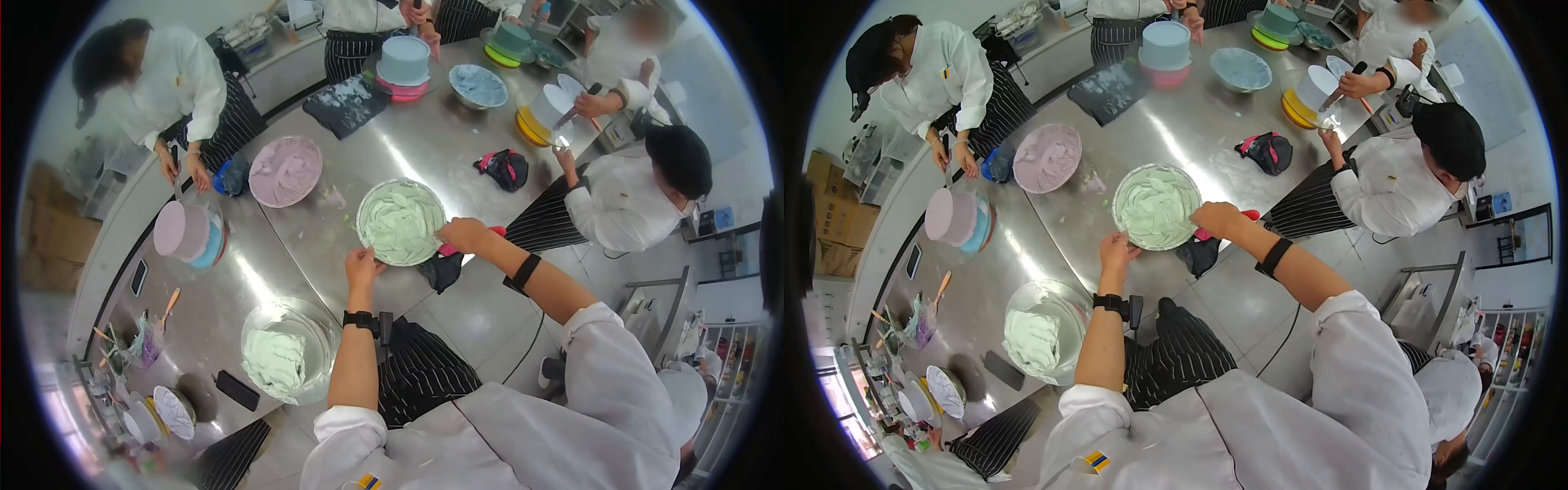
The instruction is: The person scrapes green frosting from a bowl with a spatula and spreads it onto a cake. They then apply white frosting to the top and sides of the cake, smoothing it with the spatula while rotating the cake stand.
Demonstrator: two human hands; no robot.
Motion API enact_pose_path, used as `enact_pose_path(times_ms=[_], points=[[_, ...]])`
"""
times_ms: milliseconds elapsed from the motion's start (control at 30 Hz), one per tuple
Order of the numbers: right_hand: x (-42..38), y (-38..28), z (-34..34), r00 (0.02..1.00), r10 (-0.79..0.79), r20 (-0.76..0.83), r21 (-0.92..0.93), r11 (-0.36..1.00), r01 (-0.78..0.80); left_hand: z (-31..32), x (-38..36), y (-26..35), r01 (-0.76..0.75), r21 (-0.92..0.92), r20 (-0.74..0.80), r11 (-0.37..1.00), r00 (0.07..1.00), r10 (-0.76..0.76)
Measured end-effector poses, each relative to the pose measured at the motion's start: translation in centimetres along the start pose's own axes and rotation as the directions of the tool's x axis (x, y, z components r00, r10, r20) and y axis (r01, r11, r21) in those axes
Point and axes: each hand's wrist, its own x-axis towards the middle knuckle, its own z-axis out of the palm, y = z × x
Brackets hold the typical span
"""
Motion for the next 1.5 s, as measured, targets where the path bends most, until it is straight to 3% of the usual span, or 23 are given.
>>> enact_pose_path(times_ms=[133,233,333,467,567,667,700,767,833,900,933,967,1000,1033,1067,1100,1133,1167,1200,1267,1367,1400,1500], points=[[-0.3,1.1,1.3,0.993,-0.117,0.031,0.227,0.968,0.107,0.3,1.2,-0.5,0.003,0.137,-0.036,0.991,0.999,0.002],[-0.6,1.1,1.6,0.985,-0.109,0.137,0.332,0.941,0.058,1.0,0.5,-0.7,-0.013,0.202,-0.073,0.979,0.997,0.029],[-2.3,0.1,1.3,0.981,-0.184,0.061,0.391,0.909,0.146,1.2,0.3,-1.5,-0.031,0.162,-0.091,0.986,0.995,0.046],[-4.5,-1.5,2.1,0.979,0.001,0.203,0.681,0.718,-0.142,1.5,-0.3,-2.8,-0.020,0.068,-0.099,0.997,0.995,0.026],[-5.2,-1.8,2.0,0.969,0.020,0.247,0.771,0.601,-0.209,1.3,0.9,-5.6,-0.075,-0.020,-0.065,0.997,0.995,0.074],[-5.8,-2.1,1.7,0.957,-0.002,0.289,0.888,0.375,-0.268,2.2,-0.6,-4.7,0.029,-0.214,-0.077,0.976,0.996,-0.046],[-6.4,-2.3,1.3,0.963,-0.016,0.271,0.924,0.285,-0.255,2.1,-1.6,-4.5,-0.068,0.074,-0.064,0.995,0.995,0.073],[-7.8,-3.0,-0.2,0.968,-0.050,0.247,0.961,0.142,-0.238,1.3,-7.6,-0.9,-0.311,0.560,0.113,0.768,0.947,0.301],[-9.3,-5.7,-2.7,0.975,-0.022,0.222,0.972,0.081,-0.220,-1.2,-18.2,6.7,-0.495,0.666,0.464,0.558,0.861,0.209],[-10.2,-9.3,-4.7,0.978,-0.129,0.165,0.976,0.163,-0.143,-5.8,-28.3,13.6,-0.559,0.580,0.700,0.593,0.714,-0.012],[-10.4,-11.8,-4.7,0.971,-0.188,0.149,0.970,0.218,-0.107,-9.0,-32.5,15.8,-0.515,0.595,0.718,0.617,0.685,-0.121],[-11.0,-14.0,-4.6,0.964,-0.234,0.125,0.961,0.271,-0.059,-12.6,-35.5,17.9,-0.528,0.554,0.758,0.644,0.640,-0.127],[-11.4,-16.7,-4.8,0.946,-0.317,0.060,0.932,0.356,0.060,-17.3,-37.8,17.8,-0.443,0.593,0.698,0.673,0.699,-0.154],[-11.8,-20.1,-5.3,0.918,-0.396,0.000,0.884,0.430,0.186,-21.8,-40.1,15.9,-0.431,0.478,0.551,0.766,0.826,0.121],[-12.1,-23.0,-5.4,0.881,-0.470,-0.052,0.813,0.492,0.310,-26.3,-41.3,13.9,-0.460,0.336,0.323,0.822,0.876,0.358],[-12.1,-25.3,-4.9,0.874,-0.472,-0.115,0.737,0.549,0.394,-31.3,-41.1,13.3,-0.322,0.414,0.033,0.851,0.940,0.339],[-12.2,-27.4,-4.1,0.862,-0.476,-0.175,0.650,0.602,0.465,-35.7,-40.2,12.3,-0.165,0.443,-0.258,0.881,0.918,0.301],[-12.4,-29.3,-3.1,0.844,-0.483,-0.232,0.552,0.649,0.523,-39.1,-37.8,9.9,-0.148,0.426,-0.421,0.893,0.841,0.340],[-12.9,-30.9,-2.2,0.887,-0.402,-0.225,0.507,0.729,0.459,-42.5,-34.4,6.9,-0.134,0.405,-0.569,0.905,0.737,0.364],[-13.9,-33.5,-0.5,0.908,-0.348,-0.234,0.426,0.803,0.417,-48.2,-27.6,0.4,-0.101,0.411,-0.541,0.906,0.773,0.332],[-15.4,-36.9,1.6,0.917,-0.266,-0.297,0.370,0.853,0.368,-48.2,-22.1,-4.2,-0.145,-0.113,-0.189,0.983,0.974,0.122],[-15.9,-37.8,2.3,0.916,-0.240,-0.321,0.366,0.861,0.354,-46.0,-21.7,-3.7,-0.064,-0.215,-0.181,0.975,0.983,0.025],[-16.9,-40.4,5.0,0.900,-0.157,-0.407,0.382,0.866,0.324,-43.7,-20.6,-5.8,-0.070,-0.441,0.009,0.895,0.997,0.083]])
